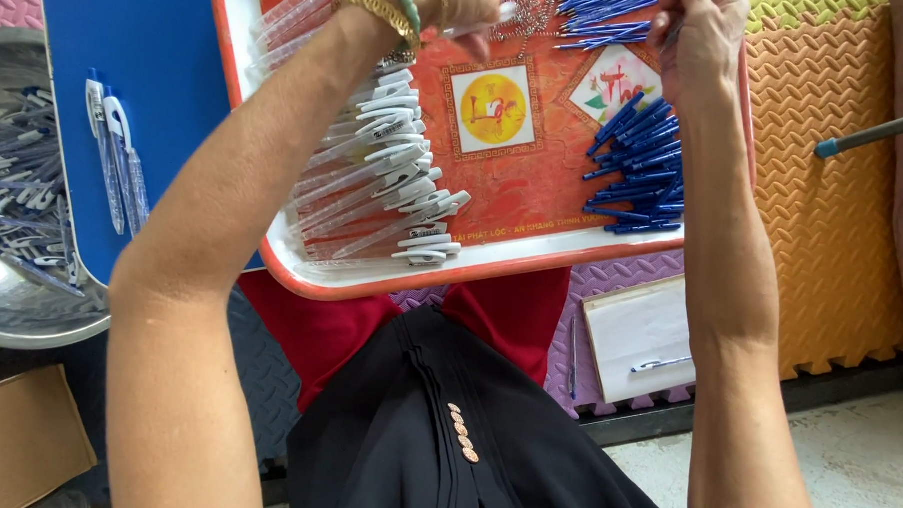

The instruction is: The person assembles pens by hand, inserting ink cartridges into pen barrels and attaching caps while working on a tray positioned on their lap.

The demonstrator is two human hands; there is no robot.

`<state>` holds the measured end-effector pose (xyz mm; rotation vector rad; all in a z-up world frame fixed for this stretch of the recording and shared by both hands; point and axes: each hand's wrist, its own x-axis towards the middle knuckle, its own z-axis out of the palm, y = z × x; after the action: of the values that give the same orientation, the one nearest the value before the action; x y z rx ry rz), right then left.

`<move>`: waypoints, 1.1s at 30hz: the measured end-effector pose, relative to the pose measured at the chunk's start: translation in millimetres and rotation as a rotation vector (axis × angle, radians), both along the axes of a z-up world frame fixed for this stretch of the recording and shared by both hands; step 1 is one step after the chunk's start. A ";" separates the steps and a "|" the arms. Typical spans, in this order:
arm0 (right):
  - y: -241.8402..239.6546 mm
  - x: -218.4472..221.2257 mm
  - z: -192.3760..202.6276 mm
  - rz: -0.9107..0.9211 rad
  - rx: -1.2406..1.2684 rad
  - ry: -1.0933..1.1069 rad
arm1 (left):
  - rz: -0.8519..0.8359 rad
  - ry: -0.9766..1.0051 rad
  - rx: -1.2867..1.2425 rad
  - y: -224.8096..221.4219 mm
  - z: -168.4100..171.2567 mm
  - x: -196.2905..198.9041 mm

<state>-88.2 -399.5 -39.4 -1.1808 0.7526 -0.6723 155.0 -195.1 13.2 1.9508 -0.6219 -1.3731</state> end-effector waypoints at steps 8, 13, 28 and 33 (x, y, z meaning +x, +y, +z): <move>49.1 16.4 29.8 0.183 0.099 -0.092 | -0.146 -0.670 -0.312 -20.2 -65.0 -43.6; 19.9 7.2 19.0 0.076 0.047 -0.033 | -0.145 -0.783 -0.279 -25.2 -95.7 -25.6; 41.1 -58.6 53.9 0.008 -0.197 0.068 | -0.224 -1.193 -0.606 198.6 0.1 -7.1; 122.1 -35.1 63.1 0.099 -0.237 0.155 | -0.145 -1.348 -0.320 257.0 -49.2 -21.1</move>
<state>-123.3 -277.4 23.8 -1.4905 0.7525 -0.6039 133.9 62.0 -36.1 2.3544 -1.4558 0.2073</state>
